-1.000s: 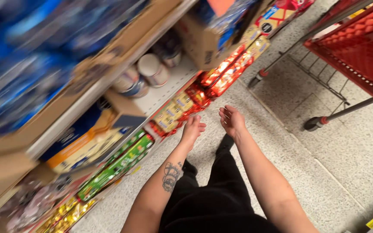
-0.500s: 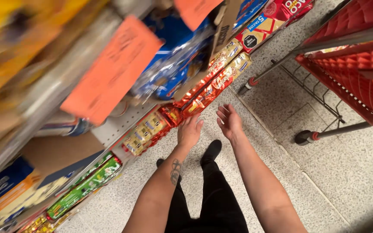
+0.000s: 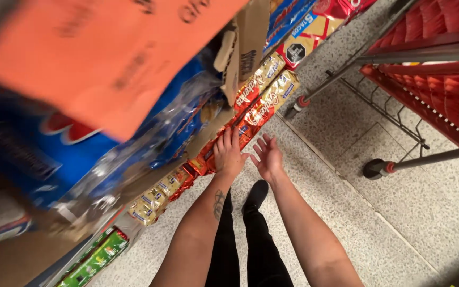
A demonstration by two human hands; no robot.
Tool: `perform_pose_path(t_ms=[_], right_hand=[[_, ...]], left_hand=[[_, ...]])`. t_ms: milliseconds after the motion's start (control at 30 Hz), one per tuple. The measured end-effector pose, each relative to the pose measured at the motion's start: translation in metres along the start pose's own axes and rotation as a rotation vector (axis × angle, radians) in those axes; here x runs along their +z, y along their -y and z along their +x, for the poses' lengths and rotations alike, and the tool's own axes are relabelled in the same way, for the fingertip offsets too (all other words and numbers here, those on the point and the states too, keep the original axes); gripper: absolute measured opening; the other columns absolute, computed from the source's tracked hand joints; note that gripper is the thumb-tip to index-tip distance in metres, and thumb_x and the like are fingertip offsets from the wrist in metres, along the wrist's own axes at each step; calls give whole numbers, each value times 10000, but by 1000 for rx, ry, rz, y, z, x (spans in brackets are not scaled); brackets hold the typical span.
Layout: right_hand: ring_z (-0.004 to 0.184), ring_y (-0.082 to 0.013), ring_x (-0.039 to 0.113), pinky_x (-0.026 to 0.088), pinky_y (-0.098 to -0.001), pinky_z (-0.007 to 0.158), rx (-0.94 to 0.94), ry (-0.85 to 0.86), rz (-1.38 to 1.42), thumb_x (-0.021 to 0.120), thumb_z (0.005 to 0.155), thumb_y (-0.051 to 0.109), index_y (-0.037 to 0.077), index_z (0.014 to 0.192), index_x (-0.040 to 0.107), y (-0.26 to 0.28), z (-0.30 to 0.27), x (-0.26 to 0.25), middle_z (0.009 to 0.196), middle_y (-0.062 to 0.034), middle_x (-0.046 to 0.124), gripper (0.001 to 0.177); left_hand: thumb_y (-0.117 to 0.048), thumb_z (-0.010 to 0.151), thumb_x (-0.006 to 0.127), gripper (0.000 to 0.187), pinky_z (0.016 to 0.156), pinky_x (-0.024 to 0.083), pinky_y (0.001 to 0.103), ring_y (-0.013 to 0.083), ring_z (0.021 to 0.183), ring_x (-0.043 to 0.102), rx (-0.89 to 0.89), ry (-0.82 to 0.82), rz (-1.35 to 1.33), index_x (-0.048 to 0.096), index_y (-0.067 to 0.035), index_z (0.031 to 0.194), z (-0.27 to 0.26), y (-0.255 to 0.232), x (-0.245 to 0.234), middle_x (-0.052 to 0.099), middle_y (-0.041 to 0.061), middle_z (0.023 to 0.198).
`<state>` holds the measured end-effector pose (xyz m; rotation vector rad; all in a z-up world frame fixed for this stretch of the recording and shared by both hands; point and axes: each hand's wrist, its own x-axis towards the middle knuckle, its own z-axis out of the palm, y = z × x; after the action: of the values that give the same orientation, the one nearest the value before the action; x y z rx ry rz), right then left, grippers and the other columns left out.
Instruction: Selecting snacks and grocery items from store shelves and placing them into a shopping cart.
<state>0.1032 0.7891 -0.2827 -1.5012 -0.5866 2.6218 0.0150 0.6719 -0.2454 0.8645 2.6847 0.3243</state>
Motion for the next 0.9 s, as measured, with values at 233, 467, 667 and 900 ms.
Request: perform_pose_path(t_ms=[233,467,667,900], right_hand=[[1267,-178,502,425,-421,1012,-15,73,40,312,1023,615,218,1488,453,-3,16,17,1501,13,519,628],[1176,-195,540,447,-426,990,-47,69,79,349,1043,567,185,1380,520,6,7,22,1351,-15,587,538],[1150,-193,562,470,-411,985,-123,61,148,474,1059,458,172,1328,554,9,15,-7,1289,-28,599,401],[1307,-303,582,443,-529,1127,-137,408,382,520,1016,473,86,1459,497,81,-85,9,1456,-109,593,589]], left_hand=[[-296,679,899,1120,1061,376,501,338,1284,452,-46,-37,99,278,-63,1581,17,-3,22,454,120,1446],[-274,625,916,1015,1080,361,498,325,1304,443,-104,16,23,384,-74,1466,26,-17,-1,486,104,1415],[-299,641,920,963,1118,345,498,335,1323,449,-173,38,-189,447,-84,1451,17,-37,-43,534,112,1376],[7,640,792,999,1032,533,415,300,1243,630,-252,306,-1366,329,-6,1525,-15,-49,-90,589,185,1416]])
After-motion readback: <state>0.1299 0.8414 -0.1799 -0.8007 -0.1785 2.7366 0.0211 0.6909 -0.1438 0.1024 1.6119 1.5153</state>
